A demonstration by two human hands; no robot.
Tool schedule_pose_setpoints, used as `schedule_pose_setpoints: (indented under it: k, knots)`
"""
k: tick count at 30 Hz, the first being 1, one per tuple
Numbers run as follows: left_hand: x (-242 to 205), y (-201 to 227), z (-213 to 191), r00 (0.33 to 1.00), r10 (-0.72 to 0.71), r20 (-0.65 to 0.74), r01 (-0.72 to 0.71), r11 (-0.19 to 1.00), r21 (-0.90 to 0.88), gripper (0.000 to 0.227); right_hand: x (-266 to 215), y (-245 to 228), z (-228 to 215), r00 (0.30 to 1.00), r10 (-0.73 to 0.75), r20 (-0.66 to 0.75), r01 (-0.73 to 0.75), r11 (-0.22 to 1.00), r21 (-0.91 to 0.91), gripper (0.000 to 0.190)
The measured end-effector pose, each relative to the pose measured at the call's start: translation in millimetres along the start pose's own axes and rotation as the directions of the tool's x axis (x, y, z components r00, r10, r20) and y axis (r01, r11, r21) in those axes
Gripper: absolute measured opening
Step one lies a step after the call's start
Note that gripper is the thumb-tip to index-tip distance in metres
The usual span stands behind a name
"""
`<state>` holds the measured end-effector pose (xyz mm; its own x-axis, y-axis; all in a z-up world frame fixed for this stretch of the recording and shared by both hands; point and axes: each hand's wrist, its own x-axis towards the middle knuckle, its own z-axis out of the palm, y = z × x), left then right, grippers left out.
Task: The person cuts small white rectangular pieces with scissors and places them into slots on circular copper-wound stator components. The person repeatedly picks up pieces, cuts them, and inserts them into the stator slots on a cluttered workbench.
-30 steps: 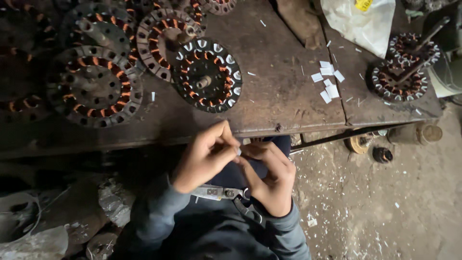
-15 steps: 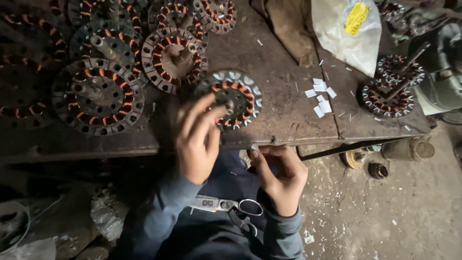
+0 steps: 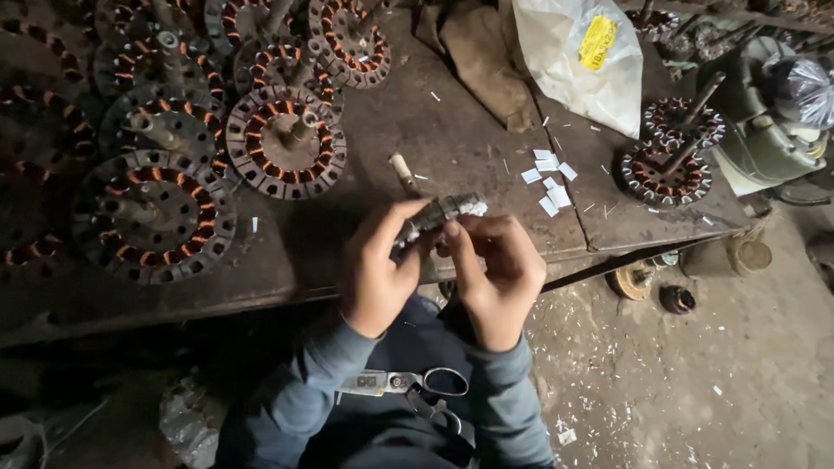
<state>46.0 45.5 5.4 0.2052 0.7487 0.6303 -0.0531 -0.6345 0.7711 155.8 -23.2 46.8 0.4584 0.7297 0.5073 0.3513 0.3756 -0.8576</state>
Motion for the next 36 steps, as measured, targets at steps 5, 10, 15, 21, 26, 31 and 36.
schedule_pose_setpoints:
  k: [5, 10, 15, 21, 26, 31, 36]
  knots:
    - [0, 9, 4, 0.997, 0.064, 0.042, -0.066, 0.997, 0.047, 0.041, -9, -11, 1, 0.989, -0.135, -0.062, 0.107, 0.939, -0.328, 0.01]
    - [-3, 15, 6, 0.995, 0.052, 0.084, -0.059, 0.995, 0.078, 0.05, -10, -30, -5, 0.982, -0.19, -0.007, 0.152, 0.811, -0.565, 0.019]
    - [-2, 18, 10, 0.989, 0.09, 0.117, -0.103, 0.989, 0.107, 0.053, -8, -33, -12, 0.996, -0.078, -0.036, 0.051, 0.875, -0.482, 0.013]
    - [1, 16, 10, 0.982, 0.101, 0.16, -0.121, 0.986, 0.116, 0.05, 10, -14, -39, 0.957, 0.291, -0.013, -0.291, 0.956, -0.017, 0.019]
    - [3, 17, 9, 0.983, 0.065, 0.171, -0.085, 0.99, 0.113, 0.048, 11, -9, -42, 0.943, 0.331, 0.038, -0.333, 0.938, 0.095, 0.021]
    - [7, 19, 9, 0.984, 0.09, 0.151, -0.104, 0.99, 0.091, 0.05, -18, -11, -8, 0.991, -0.051, -0.126, 0.018, 0.968, -0.252, 0.026]
    - [3, 21, 10, 0.985, 0.095, 0.142, -0.112, 0.987, 0.113, 0.048, -23, -7, 1, 0.939, -0.327, -0.109, 0.201, 0.776, -0.597, 0.016]
